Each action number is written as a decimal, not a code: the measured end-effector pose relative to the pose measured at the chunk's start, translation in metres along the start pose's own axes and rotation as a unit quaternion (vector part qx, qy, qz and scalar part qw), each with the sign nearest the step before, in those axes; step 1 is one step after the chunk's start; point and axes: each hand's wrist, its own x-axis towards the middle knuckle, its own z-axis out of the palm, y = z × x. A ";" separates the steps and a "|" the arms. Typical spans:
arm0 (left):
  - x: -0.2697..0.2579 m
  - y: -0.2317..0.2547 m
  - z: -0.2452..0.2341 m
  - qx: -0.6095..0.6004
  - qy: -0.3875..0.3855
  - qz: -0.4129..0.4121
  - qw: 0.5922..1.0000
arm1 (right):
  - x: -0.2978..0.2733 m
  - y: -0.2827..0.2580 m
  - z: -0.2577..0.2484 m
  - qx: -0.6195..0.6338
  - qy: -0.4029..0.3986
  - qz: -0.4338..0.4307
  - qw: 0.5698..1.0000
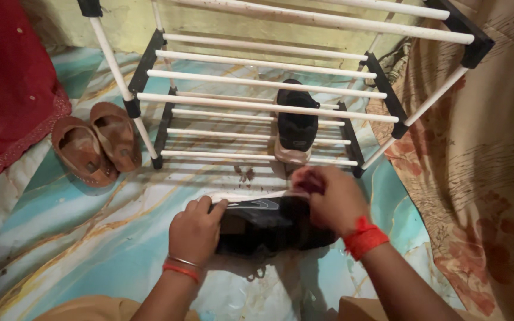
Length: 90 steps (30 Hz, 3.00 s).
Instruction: The person wipes a black sneaker with a red cloth, then places it on a white shoe rack. They continue wiping the second sneaker and place it on the rack as well.
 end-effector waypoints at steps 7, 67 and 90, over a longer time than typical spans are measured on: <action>-0.003 -0.003 0.002 -0.013 -0.015 -0.009 1.000 | -0.014 -0.017 0.026 0.181 -0.175 -0.024 0.968; -0.002 -0.002 -0.016 -0.153 -0.243 -0.066 0.956 | 0.016 0.107 0.047 0.016 -0.048 0.094 0.994; -0.020 0.024 -0.004 -0.072 -0.180 -0.129 0.972 | 0.022 0.089 0.029 -0.039 0.083 0.046 0.995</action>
